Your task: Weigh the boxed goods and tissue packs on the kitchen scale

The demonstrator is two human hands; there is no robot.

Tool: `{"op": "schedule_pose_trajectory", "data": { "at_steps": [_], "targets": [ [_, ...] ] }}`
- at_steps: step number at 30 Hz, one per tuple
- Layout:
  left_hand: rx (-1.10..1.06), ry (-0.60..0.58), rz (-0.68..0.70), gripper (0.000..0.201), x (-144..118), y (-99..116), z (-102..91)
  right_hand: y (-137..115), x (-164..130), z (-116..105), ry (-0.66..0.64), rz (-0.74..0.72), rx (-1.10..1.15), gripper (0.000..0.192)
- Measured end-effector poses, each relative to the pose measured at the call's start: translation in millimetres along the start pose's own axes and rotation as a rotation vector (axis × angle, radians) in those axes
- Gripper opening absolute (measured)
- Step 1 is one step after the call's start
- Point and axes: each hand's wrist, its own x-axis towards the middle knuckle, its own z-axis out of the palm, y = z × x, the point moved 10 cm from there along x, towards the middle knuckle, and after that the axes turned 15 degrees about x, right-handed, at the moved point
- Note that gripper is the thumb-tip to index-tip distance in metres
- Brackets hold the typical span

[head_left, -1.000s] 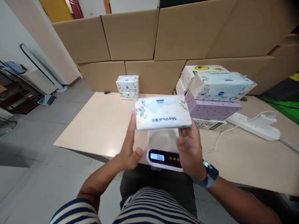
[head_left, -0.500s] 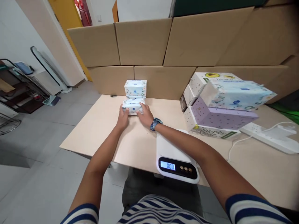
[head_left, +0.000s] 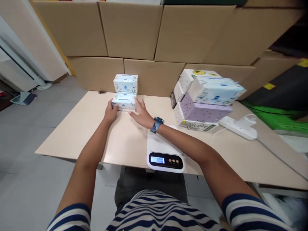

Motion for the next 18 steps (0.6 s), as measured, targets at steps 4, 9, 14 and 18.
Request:
{"op": "schedule_pose_trajectory", "data": {
  "at_steps": [4, 9, 14, 18],
  "targets": [
    [0.041, 0.022, -0.013, 0.055, 4, 3, -4.8, -30, -65, -36, -0.105, -0.088, -0.008, 0.102],
    [0.092, 0.169, 0.090, 0.077, -23, 45, -21.8, -69, -136, -163, 0.254, -0.426, 0.053, 0.071],
    [0.102, 0.107, 0.364, 0.085, -78, 148, 29.9, -71, -172, -316, 0.778, -0.608, 0.026, 0.074],
    [-0.022, -0.303, 0.476, 0.092, -97, 237, 149.3, -58, -149, -374, 0.888, -0.507, 0.056, 0.095]
  ]
}}
